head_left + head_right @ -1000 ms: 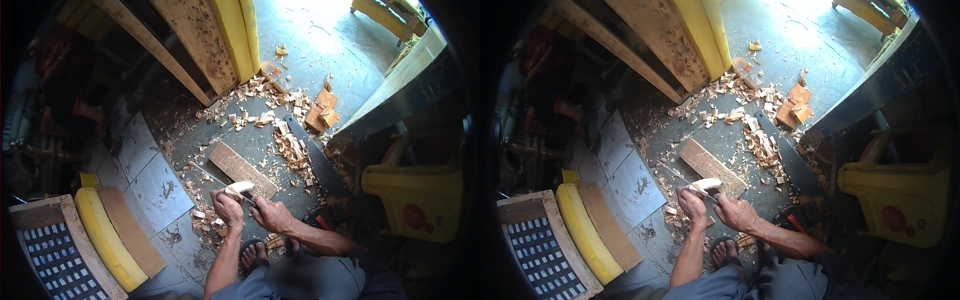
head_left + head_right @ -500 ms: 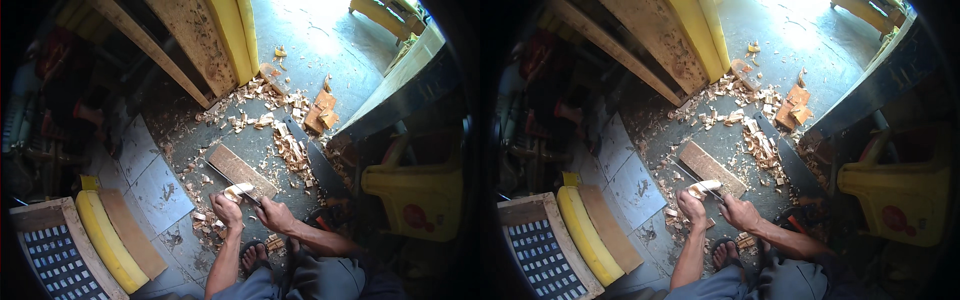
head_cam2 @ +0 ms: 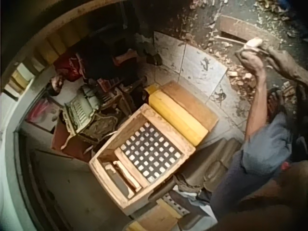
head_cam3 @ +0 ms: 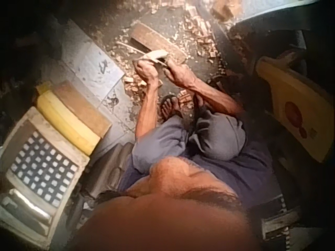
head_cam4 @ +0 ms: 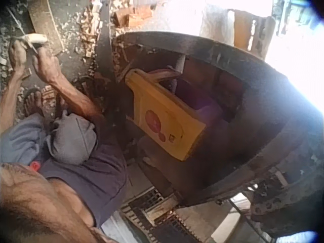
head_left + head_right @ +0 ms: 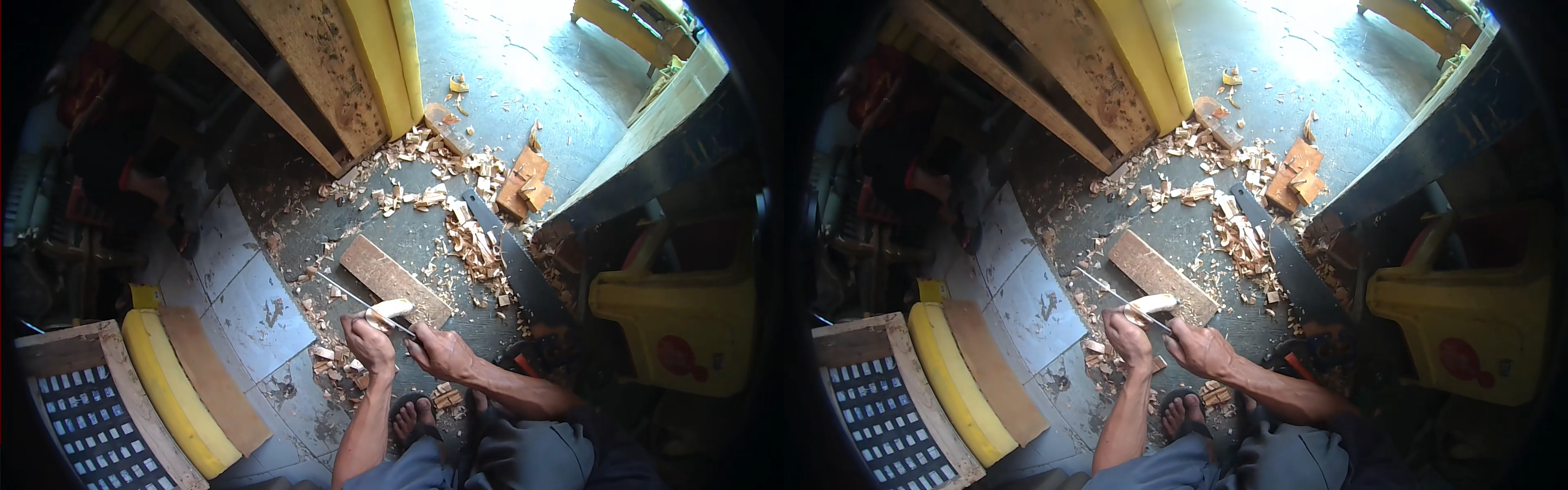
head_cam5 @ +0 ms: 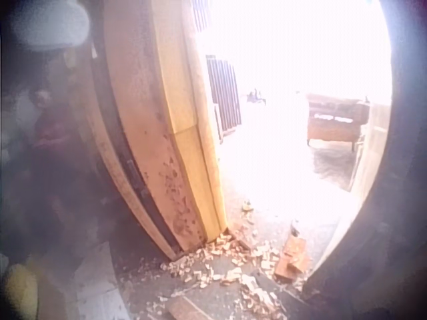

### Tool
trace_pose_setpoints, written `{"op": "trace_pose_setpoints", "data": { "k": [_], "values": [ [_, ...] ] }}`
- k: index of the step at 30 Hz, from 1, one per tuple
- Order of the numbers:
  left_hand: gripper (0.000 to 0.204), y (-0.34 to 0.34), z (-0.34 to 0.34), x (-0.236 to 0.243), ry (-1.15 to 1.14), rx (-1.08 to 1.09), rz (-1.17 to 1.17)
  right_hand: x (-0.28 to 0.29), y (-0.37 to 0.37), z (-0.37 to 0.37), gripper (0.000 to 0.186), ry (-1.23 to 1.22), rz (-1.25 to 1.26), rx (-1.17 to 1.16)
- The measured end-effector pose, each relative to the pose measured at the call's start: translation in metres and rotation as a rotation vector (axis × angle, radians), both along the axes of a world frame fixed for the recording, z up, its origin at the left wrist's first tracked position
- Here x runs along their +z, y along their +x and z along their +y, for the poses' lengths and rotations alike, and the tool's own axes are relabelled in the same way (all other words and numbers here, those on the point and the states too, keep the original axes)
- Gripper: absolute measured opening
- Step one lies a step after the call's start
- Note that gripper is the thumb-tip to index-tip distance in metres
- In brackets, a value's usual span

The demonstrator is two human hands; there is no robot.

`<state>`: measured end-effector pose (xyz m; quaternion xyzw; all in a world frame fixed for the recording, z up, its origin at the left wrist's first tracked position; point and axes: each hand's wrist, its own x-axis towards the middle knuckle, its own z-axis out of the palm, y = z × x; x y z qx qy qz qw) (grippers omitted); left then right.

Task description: The person carves a curved piece of wood using a machete while holding the wood against a wooden block on the floor.

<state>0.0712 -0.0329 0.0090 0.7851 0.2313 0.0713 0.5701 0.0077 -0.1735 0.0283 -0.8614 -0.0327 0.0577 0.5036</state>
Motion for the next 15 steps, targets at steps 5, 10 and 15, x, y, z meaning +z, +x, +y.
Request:
{"op": "trace_pose_setpoints", "data": {
  "k": [5,10,15],
  "values": [
    [0.028,-0.003,-0.002,0.001,-0.012,0.012,0.036,-0.005,-0.003,0.004,0.024,-0.003,-0.039,-0.034],
    [0.029,-0.002,0.001,-0.006,-0.142,0.032,0.013,-0.001,-0.017,0.006,0.024,0.123,-0.124,-0.127],
    [0.028,-0.003,-0.007,0.011,-0.049,0.025,-0.010,-0.005,-0.005,-0.002,0.025,-0.045,-0.061,-0.024]
  ]
}}
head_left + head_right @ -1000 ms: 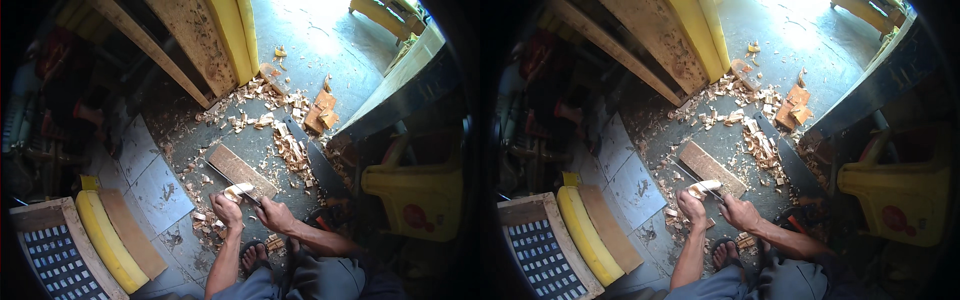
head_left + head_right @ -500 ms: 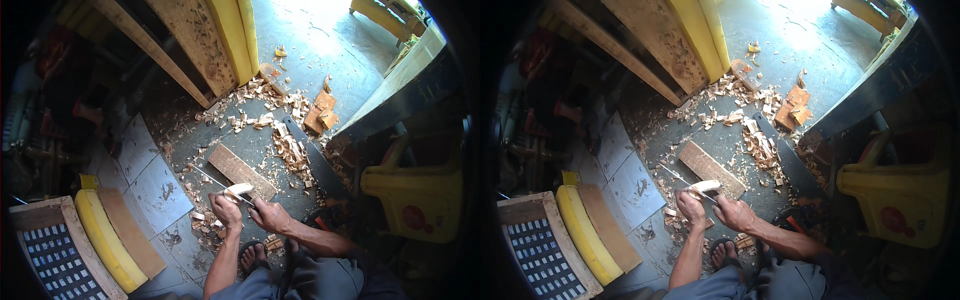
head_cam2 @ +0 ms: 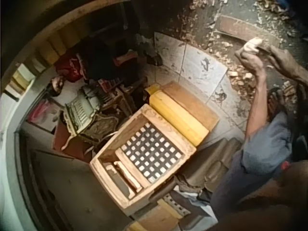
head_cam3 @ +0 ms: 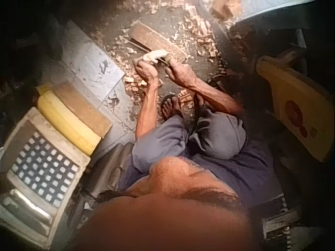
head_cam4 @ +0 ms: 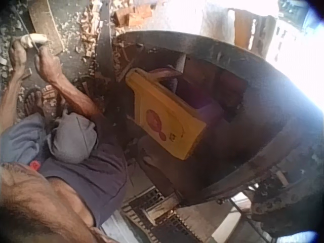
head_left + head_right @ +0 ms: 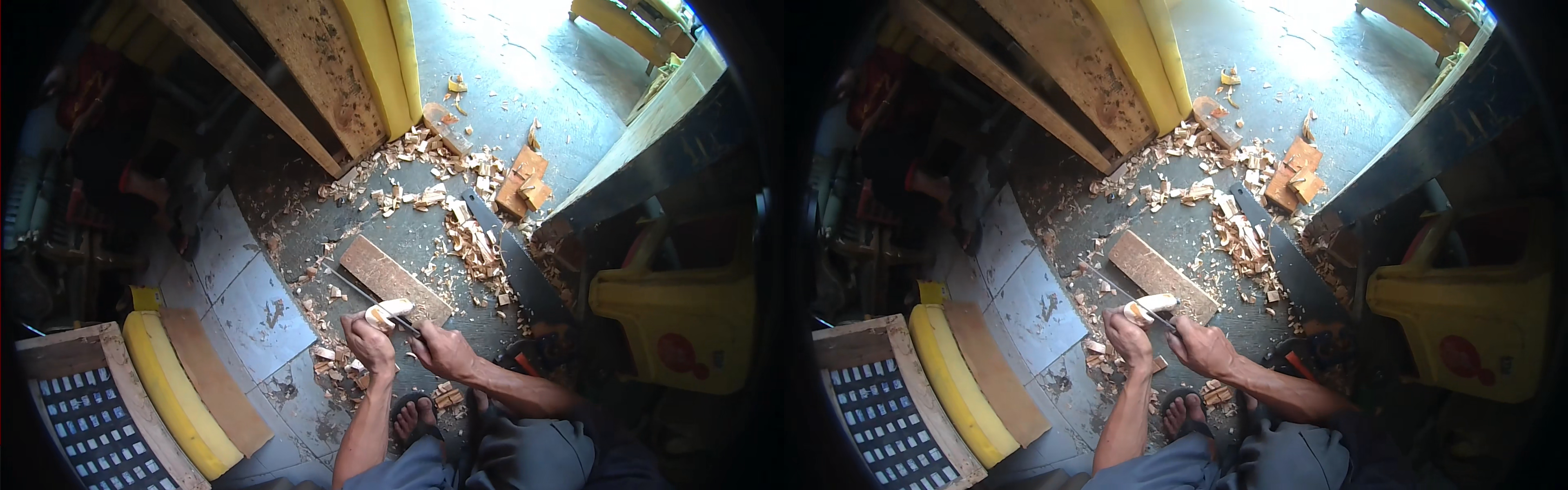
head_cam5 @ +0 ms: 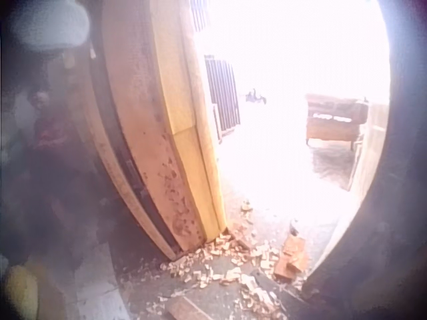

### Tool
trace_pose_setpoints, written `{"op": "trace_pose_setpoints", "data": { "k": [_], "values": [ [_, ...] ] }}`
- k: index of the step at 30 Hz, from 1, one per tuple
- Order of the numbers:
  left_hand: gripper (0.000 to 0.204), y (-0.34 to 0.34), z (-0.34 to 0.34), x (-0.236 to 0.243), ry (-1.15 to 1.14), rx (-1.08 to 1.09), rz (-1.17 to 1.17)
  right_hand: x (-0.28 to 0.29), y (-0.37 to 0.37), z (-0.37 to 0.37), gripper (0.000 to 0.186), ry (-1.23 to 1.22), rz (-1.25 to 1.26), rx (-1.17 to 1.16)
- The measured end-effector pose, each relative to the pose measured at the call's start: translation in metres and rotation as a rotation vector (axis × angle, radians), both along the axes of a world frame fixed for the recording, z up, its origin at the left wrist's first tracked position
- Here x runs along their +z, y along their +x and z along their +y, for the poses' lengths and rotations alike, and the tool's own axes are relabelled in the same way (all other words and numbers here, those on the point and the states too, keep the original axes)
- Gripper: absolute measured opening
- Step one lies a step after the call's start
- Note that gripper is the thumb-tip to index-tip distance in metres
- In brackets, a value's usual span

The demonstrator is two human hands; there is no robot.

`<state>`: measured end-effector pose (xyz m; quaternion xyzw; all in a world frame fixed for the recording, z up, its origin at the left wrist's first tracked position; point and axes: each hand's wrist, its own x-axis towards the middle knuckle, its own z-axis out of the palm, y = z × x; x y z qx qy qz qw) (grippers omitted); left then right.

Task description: The person carves a curved piece of wood using a machete while holding the wood against a wooden block on the floor.

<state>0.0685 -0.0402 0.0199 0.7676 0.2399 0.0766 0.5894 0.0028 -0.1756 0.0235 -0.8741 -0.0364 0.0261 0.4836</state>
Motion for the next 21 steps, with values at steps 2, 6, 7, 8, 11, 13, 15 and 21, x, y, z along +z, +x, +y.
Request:
{"op": "trace_pose_setpoints", "data": {
  "k": [2,6,7,8,11,13,15,21],
  "values": [
    [0.029,-0.002,0.006,-0.007,-0.057,-0.004,0.040,0.000,-0.007,0.005,0.024,0.148,-0.133,-0.094],
    [0.028,0.001,-0.002,0.000,0.127,-0.041,-0.024,-0.009,-0.002,-0.001,0.024,0.004,-0.001,-0.035],
    [0.028,0.004,-0.007,0.008,0.101,-0.030,0.016,-0.012,-0.002,-0.002,0.024,-0.057,0.039,-0.037],
    [0.028,0.003,-0.001,0.006,-0.159,0.061,0.124,0.003,0.000,-0.001,0.024,0.089,-0.076,-0.071],
    [0.028,-0.001,0.011,-0.019,0.090,-0.065,-0.041,0.004,-0.006,0.003,0.023,0.182,-0.110,-0.064],
    [0.028,0.000,-0.002,-0.008,-0.027,-0.018,0.032,-0.010,0.002,-0.003,0.024,0.009,-0.008,-0.029],
    [0.029,-0.001,0.003,-0.005,-0.061,0.000,0.066,0.001,0.000,-0.002,0.024,0.025,0.050,-0.077],
    [0.029,-0.003,0.004,-0.011,0.126,-0.054,-0.005,-0.003,0.008,0.002,0.023,0.000,0.020,0.018]
  ]
}}
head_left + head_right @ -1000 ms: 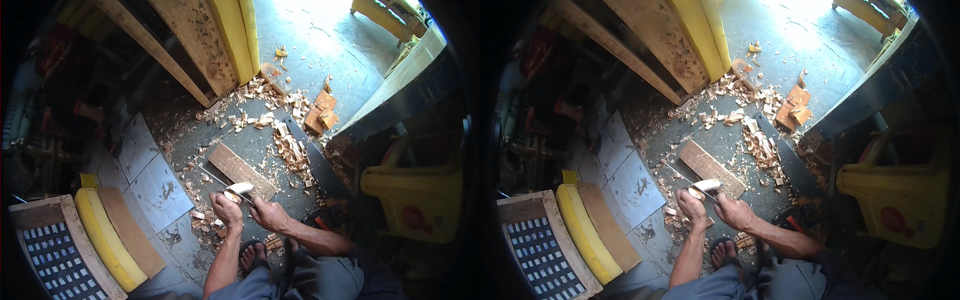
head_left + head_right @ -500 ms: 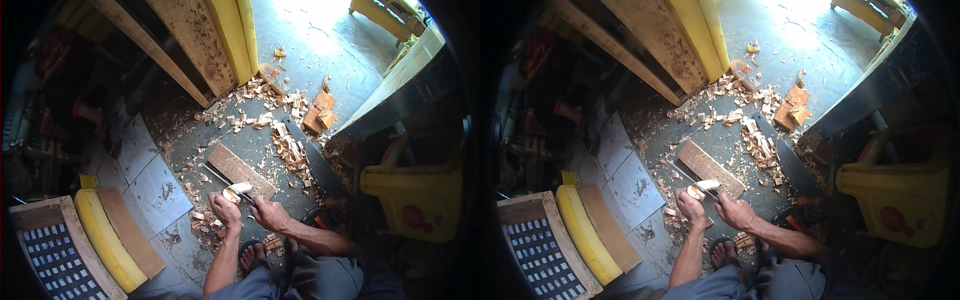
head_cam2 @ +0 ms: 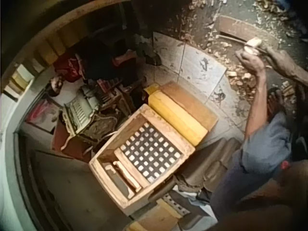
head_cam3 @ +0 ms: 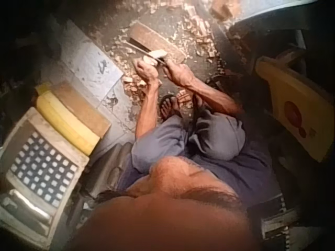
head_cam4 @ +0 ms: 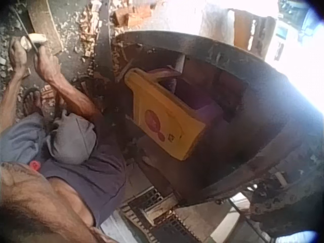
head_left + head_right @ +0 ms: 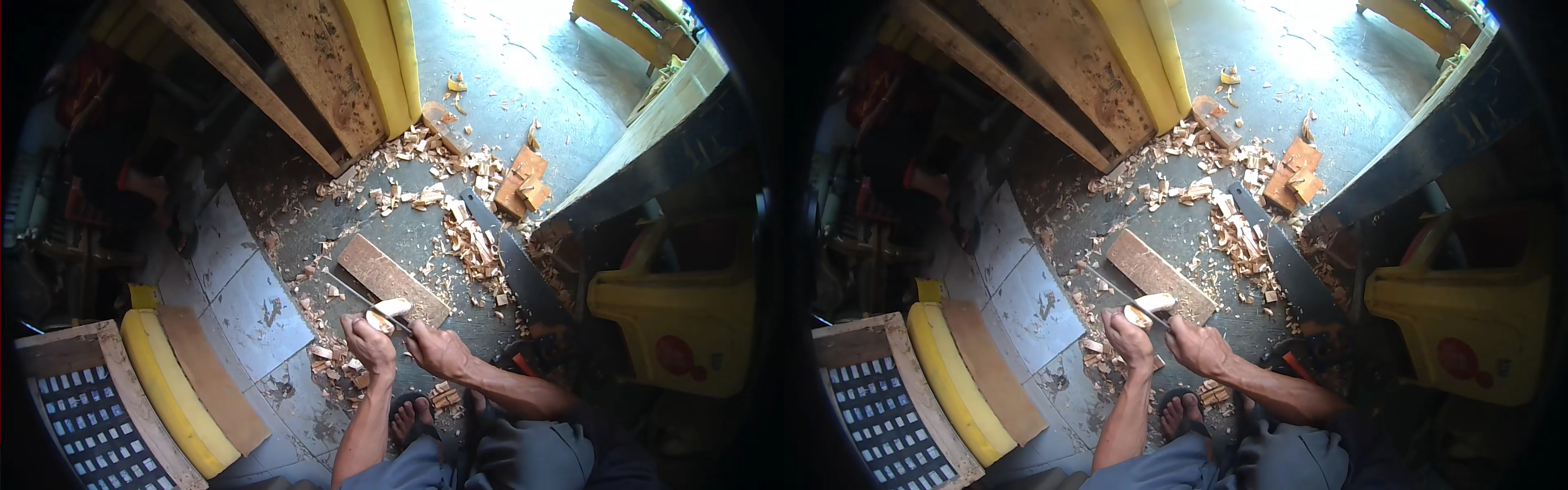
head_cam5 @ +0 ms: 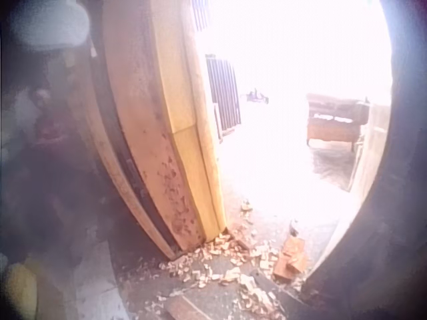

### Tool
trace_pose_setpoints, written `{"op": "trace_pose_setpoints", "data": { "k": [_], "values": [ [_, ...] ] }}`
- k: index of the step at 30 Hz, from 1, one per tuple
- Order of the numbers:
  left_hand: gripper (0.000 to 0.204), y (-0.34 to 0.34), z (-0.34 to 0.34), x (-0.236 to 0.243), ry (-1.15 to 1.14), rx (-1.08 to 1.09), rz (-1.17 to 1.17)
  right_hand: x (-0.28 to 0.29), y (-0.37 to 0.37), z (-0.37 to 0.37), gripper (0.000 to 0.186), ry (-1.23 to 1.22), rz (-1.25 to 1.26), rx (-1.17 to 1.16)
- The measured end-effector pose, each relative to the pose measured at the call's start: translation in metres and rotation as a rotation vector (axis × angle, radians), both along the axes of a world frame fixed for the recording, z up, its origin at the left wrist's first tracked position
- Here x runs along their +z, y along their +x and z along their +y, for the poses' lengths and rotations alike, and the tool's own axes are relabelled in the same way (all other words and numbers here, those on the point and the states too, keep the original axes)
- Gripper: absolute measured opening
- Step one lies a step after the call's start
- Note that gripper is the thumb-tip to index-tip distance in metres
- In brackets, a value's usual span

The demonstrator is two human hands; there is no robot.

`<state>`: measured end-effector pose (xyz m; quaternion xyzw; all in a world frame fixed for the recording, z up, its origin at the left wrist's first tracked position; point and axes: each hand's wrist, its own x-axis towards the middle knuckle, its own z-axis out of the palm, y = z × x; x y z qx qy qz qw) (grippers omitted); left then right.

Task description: The person carves a curved piece of wood using a machete while holding the wood against a wooden block on the floor.

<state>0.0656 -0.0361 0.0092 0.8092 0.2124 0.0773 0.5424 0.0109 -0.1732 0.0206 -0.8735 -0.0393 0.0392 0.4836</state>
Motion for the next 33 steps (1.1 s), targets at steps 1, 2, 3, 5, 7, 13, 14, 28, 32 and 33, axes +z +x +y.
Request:
{"op": "trace_pose_setpoints", "data": {
  "k": [1,2,3,5,7,13,14,28,32,33],
  "values": [
    [0.028,0.000,-0.004,0.006,0.045,-0.015,-0.022,0.002,-0.003,-0.005,0.023,-0.012,0.007,-0.018],
    [0.028,-0.002,0.000,0.003,0.029,-0.026,-0.020,0.010,-0.006,-0.004,0.022,-0.014,0.029,-0.030],
    [0.028,-0.003,0.003,-0.003,0.014,-0.037,-0.018,0.017,-0.005,-0.003,0.023,0.127,-0.085,-0.078],
    [0.028,-0.004,0.001,0.002,0.072,-0.060,-0.050,0.005,-0.006,0.002,0.023,0.036,-0.051,-0.035],
    [0.028,-0.005,-0.013,0.012,-0.050,-0.027,-0.002,-0.007,-0.005,-0.005,0.022,-0.148,0.116,0.018],
    [0.027,-0.008,-0.012,0.013,-0.049,-0.056,-0.016,0.006,-0.008,-0.006,0.021,-0.091,0.058,0.009],
    [0.027,-0.008,-0.012,0.015,-0.009,-0.067,-0.030,0.006,-0.004,-0.005,0.021,-0.188,0.112,0.065],
    [0.028,-0.010,-0.011,0.012,0.082,-0.085,-0.055,-0.005,-0.016,-0.004,0.024,0.014,-0.012,-0.055],
    [0.029,-0.012,-0.009,0.013,-0.014,-0.029,-0.035,-0.002,-0.015,-0.003,0.022,-0.020,0.068,-0.102],
    [0.029,-0.012,-0.004,0.005,0.010,-0.034,-0.041,0.009,-0.018,-0.004,0.023,0.055,-0.001,-0.095]
  ]
}}
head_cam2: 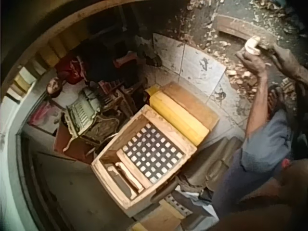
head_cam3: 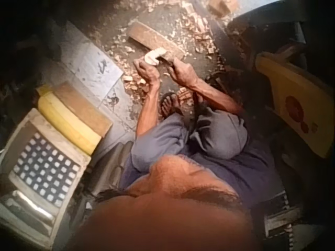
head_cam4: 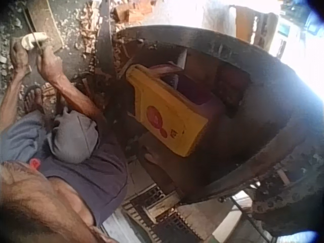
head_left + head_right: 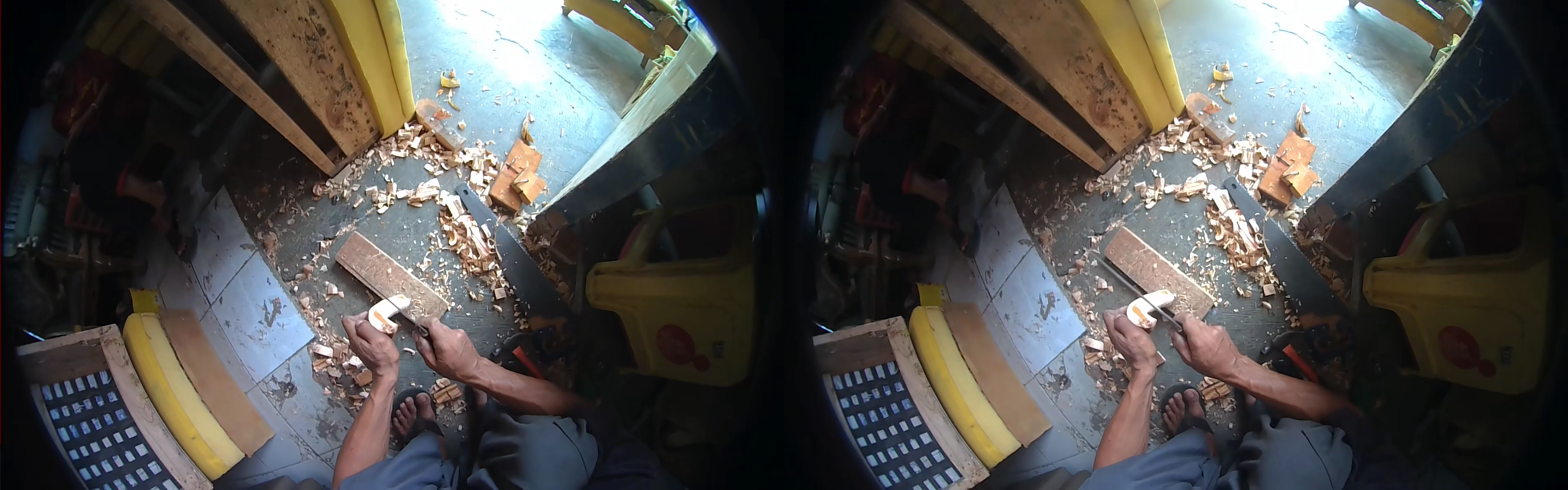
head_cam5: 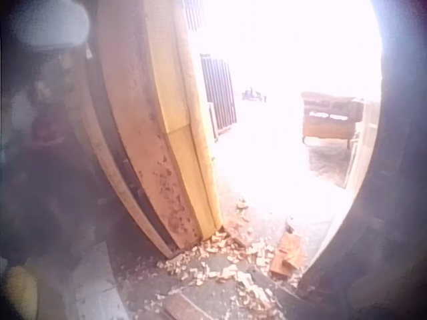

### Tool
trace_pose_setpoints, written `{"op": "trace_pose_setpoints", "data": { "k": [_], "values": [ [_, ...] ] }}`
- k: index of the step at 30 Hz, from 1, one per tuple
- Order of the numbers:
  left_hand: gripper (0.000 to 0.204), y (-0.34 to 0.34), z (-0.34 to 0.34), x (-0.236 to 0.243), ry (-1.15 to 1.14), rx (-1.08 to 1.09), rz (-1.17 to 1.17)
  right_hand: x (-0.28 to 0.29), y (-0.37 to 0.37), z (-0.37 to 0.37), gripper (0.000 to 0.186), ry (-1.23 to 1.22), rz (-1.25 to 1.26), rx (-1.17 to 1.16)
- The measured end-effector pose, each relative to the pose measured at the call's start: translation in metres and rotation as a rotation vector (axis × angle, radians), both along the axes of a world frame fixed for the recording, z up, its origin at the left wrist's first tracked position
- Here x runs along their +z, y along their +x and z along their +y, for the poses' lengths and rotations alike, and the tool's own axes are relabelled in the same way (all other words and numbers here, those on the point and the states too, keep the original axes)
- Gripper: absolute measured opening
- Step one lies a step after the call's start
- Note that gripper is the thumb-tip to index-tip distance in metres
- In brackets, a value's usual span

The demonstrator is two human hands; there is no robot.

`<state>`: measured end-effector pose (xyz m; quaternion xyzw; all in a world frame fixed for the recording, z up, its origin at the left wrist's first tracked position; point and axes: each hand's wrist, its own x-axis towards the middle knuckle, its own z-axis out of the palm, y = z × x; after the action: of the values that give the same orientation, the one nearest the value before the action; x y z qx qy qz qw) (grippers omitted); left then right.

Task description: The person carves a curved piece of wood using a machete while holding the wood against a wooden block on the floor.

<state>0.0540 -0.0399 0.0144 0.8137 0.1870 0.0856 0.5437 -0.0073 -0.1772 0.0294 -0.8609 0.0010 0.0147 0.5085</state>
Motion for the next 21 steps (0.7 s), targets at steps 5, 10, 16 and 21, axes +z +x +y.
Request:
{"op": "trace_pose_setpoints", "data": {
  "k": [5,10,16,21],
  "values": [
    [0.028,-0.003,-0.005,0.003,-0.048,0.011,0.018,-0.018,0.006,0.001,0.022,-0.197,0.237,-0.001],
    [0.031,-0.002,0.011,-0.019,0.068,-0.007,0.005,-0.005,-0.002,0.000,0.022,0.058,-0.106,0.075],
    [0.030,-0.001,0.008,-0.012,-0.038,0.035,0.014,-0.005,-0.005,0.007,0.022,0.099,-0.113,0.022],
    [0.029,0.000,0.004,-0.006,-0.094,0.102,0.051,0.001,0.000,0.006,0.023,0.000,0.038,0.034]
  ]
}}
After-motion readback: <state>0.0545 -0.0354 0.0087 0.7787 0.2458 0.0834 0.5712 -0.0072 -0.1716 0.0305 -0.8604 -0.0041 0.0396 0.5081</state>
